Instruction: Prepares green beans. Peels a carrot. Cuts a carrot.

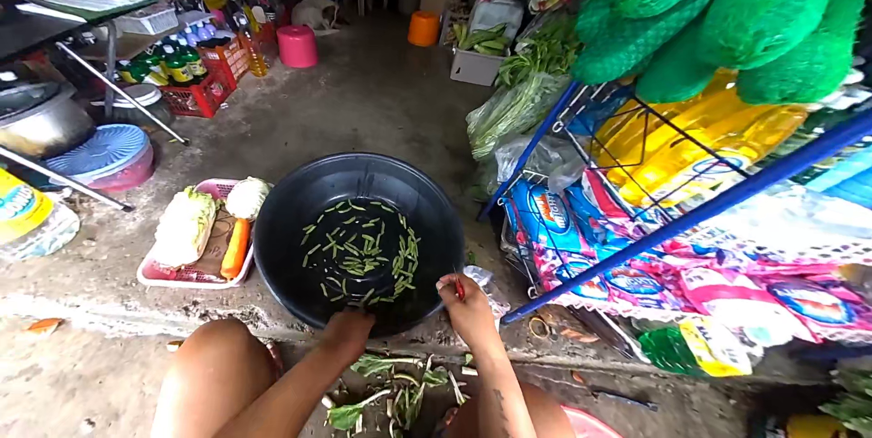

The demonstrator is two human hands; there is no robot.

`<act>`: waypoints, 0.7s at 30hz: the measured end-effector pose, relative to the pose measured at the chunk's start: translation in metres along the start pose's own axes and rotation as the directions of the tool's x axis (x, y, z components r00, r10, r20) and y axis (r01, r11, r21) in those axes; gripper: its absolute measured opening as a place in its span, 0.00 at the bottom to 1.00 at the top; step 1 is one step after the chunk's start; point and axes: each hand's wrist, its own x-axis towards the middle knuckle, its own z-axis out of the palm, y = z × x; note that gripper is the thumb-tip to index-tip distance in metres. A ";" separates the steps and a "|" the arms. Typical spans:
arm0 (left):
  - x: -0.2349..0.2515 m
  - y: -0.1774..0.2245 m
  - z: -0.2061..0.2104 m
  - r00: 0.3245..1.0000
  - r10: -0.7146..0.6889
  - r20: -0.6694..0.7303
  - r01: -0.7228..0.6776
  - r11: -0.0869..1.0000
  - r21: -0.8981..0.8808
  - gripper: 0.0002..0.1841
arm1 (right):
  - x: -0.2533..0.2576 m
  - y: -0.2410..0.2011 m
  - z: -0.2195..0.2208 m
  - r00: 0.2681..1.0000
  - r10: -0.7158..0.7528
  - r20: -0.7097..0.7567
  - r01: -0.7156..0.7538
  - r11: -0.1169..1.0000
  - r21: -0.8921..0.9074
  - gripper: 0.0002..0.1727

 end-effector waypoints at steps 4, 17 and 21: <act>0.002 0.019 0.019 0.992 0.121 -0.038 -0.124 0.986 -0.108 0.22 | 0.001 -0.004 0.001 0.999 -0.042 -0.013 0.042 0.999 -0.009 0.17; -0.052 -0.199 -0.119 0.758 -0.493 -0.427 0.174 0.784 -0.596 0.22 | -0.021 0.009 0.019 0.987 -0.085 0.138 0.081 0.996 0.036 0.28; 0.012 -0.310 -0.058 0.670 -0.675 -0.310 0.326 0.643 -0.693 0.26 | -0.035 0.009 0.053 0.841 0.082 0.535 -0.036 0.995 -0.095 0.22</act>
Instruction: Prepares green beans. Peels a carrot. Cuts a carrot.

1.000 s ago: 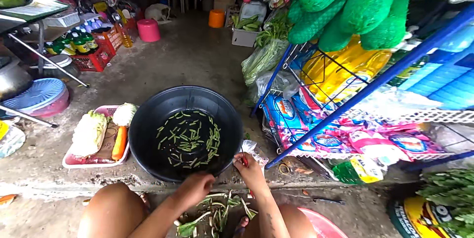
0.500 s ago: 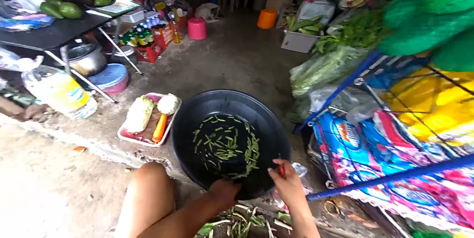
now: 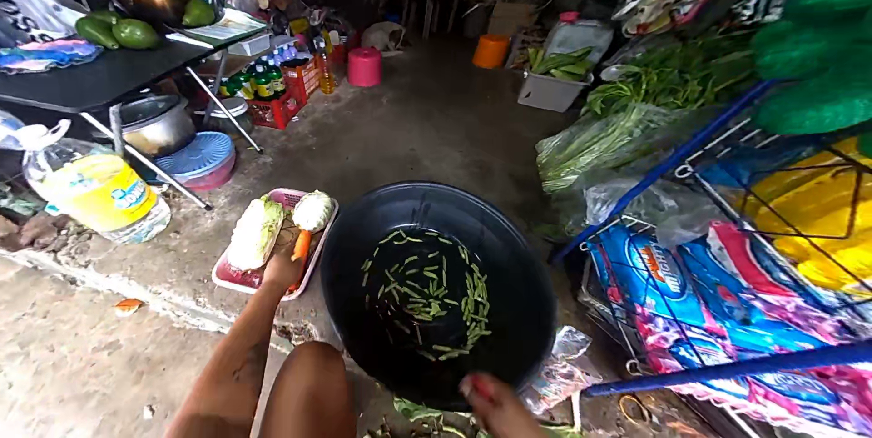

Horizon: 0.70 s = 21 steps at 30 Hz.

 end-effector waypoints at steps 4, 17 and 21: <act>0.025 -0.021 0.027 0.994 -0.101 0.052 0.094 0.988 0.125 0.36 | 0.005 0.001 0.025 0.995 0.063 0.071 -0.080 0.960 0.270 0.20; -0.005 0.002 -0.016 0.952 -0.258 -0.163 -0.031 0.451 -0.892 0.19 | 0.046 -0.022 0.053 0.887 -0.300 -0.350 0.333 0.942 0.036 0.26; -0.076 0.053 -0.066 0.996 -0.069 0.061 0.056 -0.072 -0.996 0.17 | 0.027 -0.035 0.046 0.930 -0.220 -0.294 0.265 0.956 0.124 0.36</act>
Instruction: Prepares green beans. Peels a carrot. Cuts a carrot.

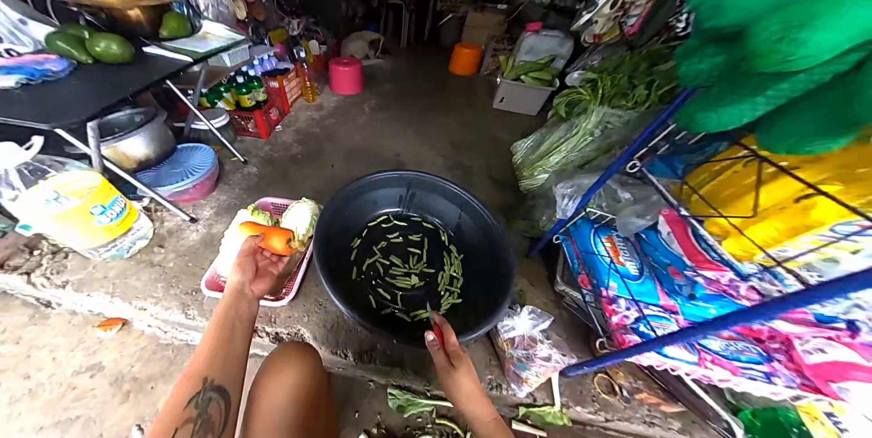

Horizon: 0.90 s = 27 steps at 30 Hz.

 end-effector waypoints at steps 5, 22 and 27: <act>-0.101 -0.019 0.038 0.986 -0.055 0.157 0.050 0.998 0.033 0.24 | -0.040 -0.030 -0.002 0.993 -0.122 -0.004 0.121 0.985 0.126 0.29; -0.201 -0.210 -0.040 0.932 0.121 0.342 -0.346 0.579 0.738 0.41 | -0.149 0.032 0.053 0.931 0.352 0.099 -0.326 0.675 0.662 0.25; -0.200 -0.203 -0.023 0.900 0.119 0.419 -0.401 0.602 0.690 0.42 | -0.140 0.032 0.033 0.954 0.240 0.181 -0.294 0.622 0.725 0.27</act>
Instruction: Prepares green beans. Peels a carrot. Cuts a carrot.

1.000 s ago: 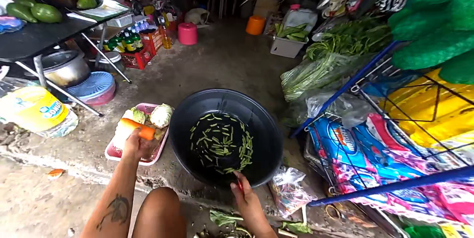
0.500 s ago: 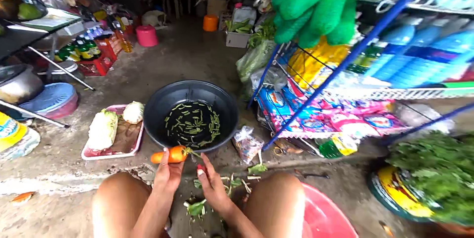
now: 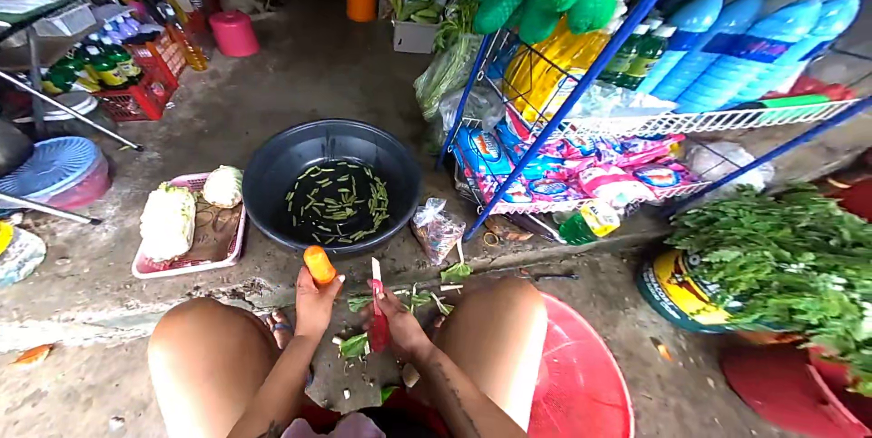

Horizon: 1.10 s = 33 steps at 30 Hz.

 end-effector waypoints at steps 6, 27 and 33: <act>0.002 0.016 -0.007 0.887 -0.463 -0.001 0.379 0.727 -0.572 0.33 | -0.002 -0.003 -0.007 1.000 -0.008 0.027 0.009 1.000 -0.023 0.25; -0.012 0.019 0.007 0.700 -0.689 0.187 0.583 0.402 -0.706 0.24 | -0.017 0.029 0.010 0.886 -0.412 0.214 0.373 0.357 -0.856 0.26; -0.016 0.024 0.007 0.711 -0.660 0.242 0.603 0.395 -0.693 0.27 | -0.014 0.024 0.012 0.906 -0.387 0.170 0.328 0.393 -0.859 0.27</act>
